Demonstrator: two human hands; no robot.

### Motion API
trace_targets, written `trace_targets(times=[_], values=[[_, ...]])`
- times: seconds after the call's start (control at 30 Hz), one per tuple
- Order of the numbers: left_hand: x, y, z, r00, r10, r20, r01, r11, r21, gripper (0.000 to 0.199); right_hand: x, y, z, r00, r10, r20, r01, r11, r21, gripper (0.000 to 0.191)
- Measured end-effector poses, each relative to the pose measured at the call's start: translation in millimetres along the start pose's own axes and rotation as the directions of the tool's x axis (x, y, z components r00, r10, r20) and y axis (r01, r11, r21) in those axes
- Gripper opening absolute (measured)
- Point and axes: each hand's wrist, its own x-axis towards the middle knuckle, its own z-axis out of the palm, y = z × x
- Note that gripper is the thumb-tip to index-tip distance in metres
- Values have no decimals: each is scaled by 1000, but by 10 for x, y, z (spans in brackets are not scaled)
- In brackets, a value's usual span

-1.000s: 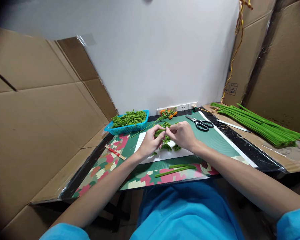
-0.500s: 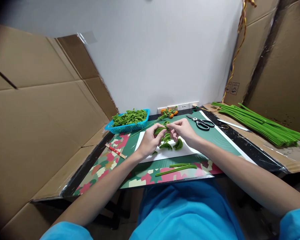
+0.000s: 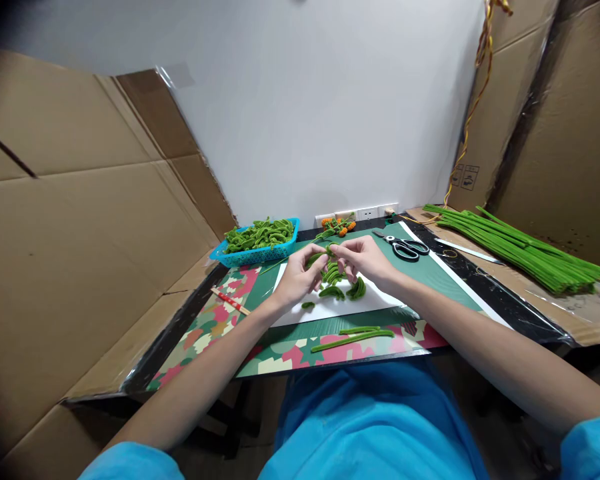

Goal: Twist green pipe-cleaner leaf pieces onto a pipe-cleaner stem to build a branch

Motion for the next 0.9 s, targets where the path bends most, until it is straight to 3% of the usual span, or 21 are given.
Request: trace_targets(times=[0.23, 0.6, 0.67, 0.77, 0.9], values=[[25, -8, -6, 995, -94, 27, 97, 979, -181, 48, -31, -38, 15, 988, -152, 3, 149, 968, -203, 46], [23, -6, 7, 998, -66, 19, 68, 986, -150, 47, -43, -32, -80, 977, -208, 57, 214, 908, -361, 29], [20, -6, 7, 998, -64, 15, 66, 987, -149, 47, -55, -49, -92, 961, -263, 86, 271, 838, -473, 30], [7, 21, 0, 997, -81, 15, 82, 984, -158, 46, -60, -45, -116, 910, -396, 124, 377, 666, -644, 25], [-15, 86, -13, 992, -124, 23, 126, 979, -159, 43, -48, 6, -150, 811, -562, 163, 507, 534, -677, 23]])
